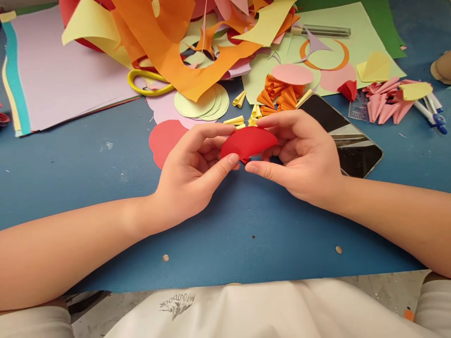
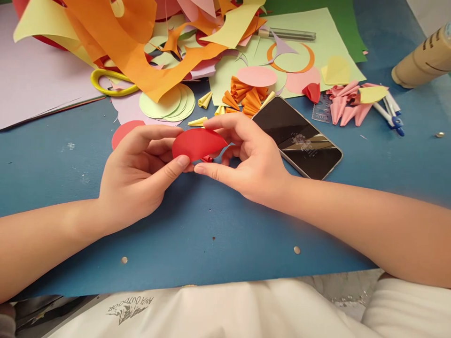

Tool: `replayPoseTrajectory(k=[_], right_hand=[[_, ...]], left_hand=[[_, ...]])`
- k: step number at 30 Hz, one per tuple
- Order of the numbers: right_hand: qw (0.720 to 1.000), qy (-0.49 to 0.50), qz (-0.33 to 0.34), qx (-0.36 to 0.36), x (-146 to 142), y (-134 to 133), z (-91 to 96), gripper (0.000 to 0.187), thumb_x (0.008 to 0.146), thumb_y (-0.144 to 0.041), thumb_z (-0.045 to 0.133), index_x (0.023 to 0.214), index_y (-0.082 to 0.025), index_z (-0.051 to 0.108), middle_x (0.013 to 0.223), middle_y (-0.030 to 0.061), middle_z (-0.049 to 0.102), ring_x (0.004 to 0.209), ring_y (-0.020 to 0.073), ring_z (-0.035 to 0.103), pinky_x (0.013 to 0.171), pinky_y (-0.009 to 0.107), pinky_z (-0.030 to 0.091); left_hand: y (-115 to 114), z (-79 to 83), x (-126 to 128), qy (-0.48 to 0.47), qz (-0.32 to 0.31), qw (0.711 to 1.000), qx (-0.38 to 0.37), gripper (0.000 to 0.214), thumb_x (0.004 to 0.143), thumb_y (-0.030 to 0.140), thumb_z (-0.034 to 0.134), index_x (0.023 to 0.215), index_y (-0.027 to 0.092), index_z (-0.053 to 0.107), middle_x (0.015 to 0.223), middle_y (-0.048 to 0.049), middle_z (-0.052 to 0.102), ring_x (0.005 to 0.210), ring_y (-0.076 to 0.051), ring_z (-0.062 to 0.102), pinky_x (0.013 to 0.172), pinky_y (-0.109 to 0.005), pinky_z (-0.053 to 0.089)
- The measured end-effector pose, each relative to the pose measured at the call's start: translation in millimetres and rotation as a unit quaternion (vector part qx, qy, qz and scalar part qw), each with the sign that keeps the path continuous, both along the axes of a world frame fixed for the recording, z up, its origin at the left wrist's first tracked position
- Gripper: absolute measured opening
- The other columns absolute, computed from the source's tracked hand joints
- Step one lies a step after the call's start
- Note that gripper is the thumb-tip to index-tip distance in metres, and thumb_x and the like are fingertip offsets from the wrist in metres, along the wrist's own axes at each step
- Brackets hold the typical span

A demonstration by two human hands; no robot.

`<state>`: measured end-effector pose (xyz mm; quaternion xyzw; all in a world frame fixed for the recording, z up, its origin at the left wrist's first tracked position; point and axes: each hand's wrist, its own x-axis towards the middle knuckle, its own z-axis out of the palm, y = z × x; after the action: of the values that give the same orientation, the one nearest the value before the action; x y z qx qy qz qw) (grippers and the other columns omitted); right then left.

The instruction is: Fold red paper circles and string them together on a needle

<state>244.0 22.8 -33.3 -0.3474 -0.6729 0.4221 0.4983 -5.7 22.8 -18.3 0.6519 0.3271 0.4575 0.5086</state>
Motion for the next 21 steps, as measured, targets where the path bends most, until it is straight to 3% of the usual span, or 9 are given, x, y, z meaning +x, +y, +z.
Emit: replayPoseTrajectory(k=[3,8,13,17,21], right_hand=[[1.0,0.0,-0.006,-0.001,-0.2,-0.6,0.2,0.054,0.099,-0.048,0.103,0.145,-0.035,0.078,0.144,0.0058,0.086,0.128,0.0273,0.086,0.095,0.04,0.079],[0.999,0.018,-0.015,0.022,-2.1,-2.0,3.6,0.028,0.105,-0.038,0.097,0.131,-0.033,0.087,0.127,0.0024,0.091,0.116,0.024,0.088,0.1,0.04,0.079],[0.999,0.007,-0.014,0.044,0.6,-0.8,-1.0,0.052,0.103,-0.053,0.099,0.151,-0.04,0.081,0.137,0.0044,0.085,0.118,0.0244,0.083,0.093,0.038,0.078],[0.998,-0.007,-0.003,0.068,4.3,3.3,-1.3,0.037,0.107,-0.065,0.091,0.127,-0.034,0.089,0.123,0.0074,0.082,0.114,0.0261,0.081,0.096,0.043,0.077],[0.996,-0.055,-0.042,0.051,4.6,5.2,5.3,0.051,0.1,-0.082,0.088,0.104,-0.031,0.088,0.123,0.0111,0.079,0.124,0.0322,0.08,0.102,0.051,0.076]], left_hand=[[1.5,0.7,0.0,-0.013,-0.008,1.0,-0.009,0.033,0.108,0.041,0.094,0.138,0.033,0.081,0.123,-0.0058,0.093,0.108,-0.025,0.091,0.096,-0.045,0.081],[0.9,2.2,0.8,-0.017,-0.006,0.999,-0.034,0.04,0.105,0.045,0.097,0.141,0.032,0.085,0.127,-0.0074,0.093,0.103,-0.026,0.091,0.095,-0.047,0.082],[-3.2,8.8,3.5,-0.017,0.018,0.997,-0.08,0.037,0.102,0.044,0.1,0.133,0.028,0.087,0.134,-0.0087,0.092,0.094,-0.022,0.091,0.089,-0.041,0.083],[-5.1,13.3,4.4,-0.015,0.015,0.994,-0.11,0.033,0.1,0.046,0.102,0.12,0.025,0.086,0.124,-0.0067,0.091,0.084,-0.018,0.089,0.079,-0.035,0.079],[-2.6,11.5,2.4,0.013,-0.003,0.998,-0.056,0.033,0.095,0.05,0.105,0.101,0.025,0.085,0.12,-0.0096,0.09,0.109,-0.028,0.089,0.087,-0.041,0.079]])
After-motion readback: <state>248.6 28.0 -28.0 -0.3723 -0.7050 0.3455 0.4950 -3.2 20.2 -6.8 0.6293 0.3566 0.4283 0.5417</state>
